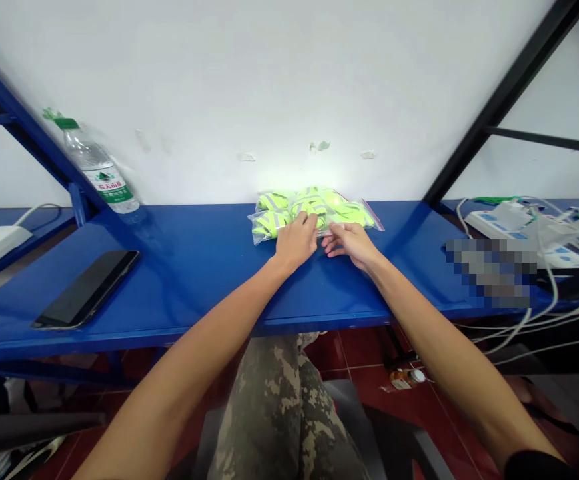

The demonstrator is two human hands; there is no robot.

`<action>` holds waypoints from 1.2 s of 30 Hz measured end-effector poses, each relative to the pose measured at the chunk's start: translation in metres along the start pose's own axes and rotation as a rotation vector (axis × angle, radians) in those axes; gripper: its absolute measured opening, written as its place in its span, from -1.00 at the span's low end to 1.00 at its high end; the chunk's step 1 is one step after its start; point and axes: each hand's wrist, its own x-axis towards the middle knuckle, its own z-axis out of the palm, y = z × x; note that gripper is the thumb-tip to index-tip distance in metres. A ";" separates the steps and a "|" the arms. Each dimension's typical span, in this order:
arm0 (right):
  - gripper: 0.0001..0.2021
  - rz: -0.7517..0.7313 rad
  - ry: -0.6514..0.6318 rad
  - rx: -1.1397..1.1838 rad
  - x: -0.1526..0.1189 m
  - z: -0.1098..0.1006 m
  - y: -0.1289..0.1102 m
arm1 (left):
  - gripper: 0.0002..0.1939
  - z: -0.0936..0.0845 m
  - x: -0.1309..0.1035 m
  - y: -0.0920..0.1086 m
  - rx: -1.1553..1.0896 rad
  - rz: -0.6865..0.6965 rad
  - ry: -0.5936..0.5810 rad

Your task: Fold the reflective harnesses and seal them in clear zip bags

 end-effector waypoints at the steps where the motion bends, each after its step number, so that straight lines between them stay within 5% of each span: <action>1: -0.64 -0.006 0.002 -0.003 0.000 0.000 0.000 | -0.77 0.000 0.001 0.000 0.001 -0.007 -0.008; 9: -0.66 -0.032 0.029 -0.009 0.001 -0.003 0.001 | -0.73 0.002 0.000 -0.004 -0.037 -0.040 -0.056; 19: -0.67 -0.050 0.207 0.005 0.009 -0.013 0.006 | -0.58 -0.002 -0.014 -0.009 -0.128 -0.154 -0.115; 23: -0.65 -0.036 0.229 0.010 0.010 -0.014 0.007 | -0.50 -0.002 -0.012 -0.015 -0.391 -0.180 -0.146; 28: -0.64 -0.029 0.253 0.046 0.011 -0.016 0.008 | -0.09 -0.008 -0.004 -0.018 -1.107 -0.438 -0.362; 36: -0.83 -0.020 0.221 0.127 0.003 -0.010 0.000 | -0.29 -0.009 -0.001 -0.015 -1.325 -0.592 -0.316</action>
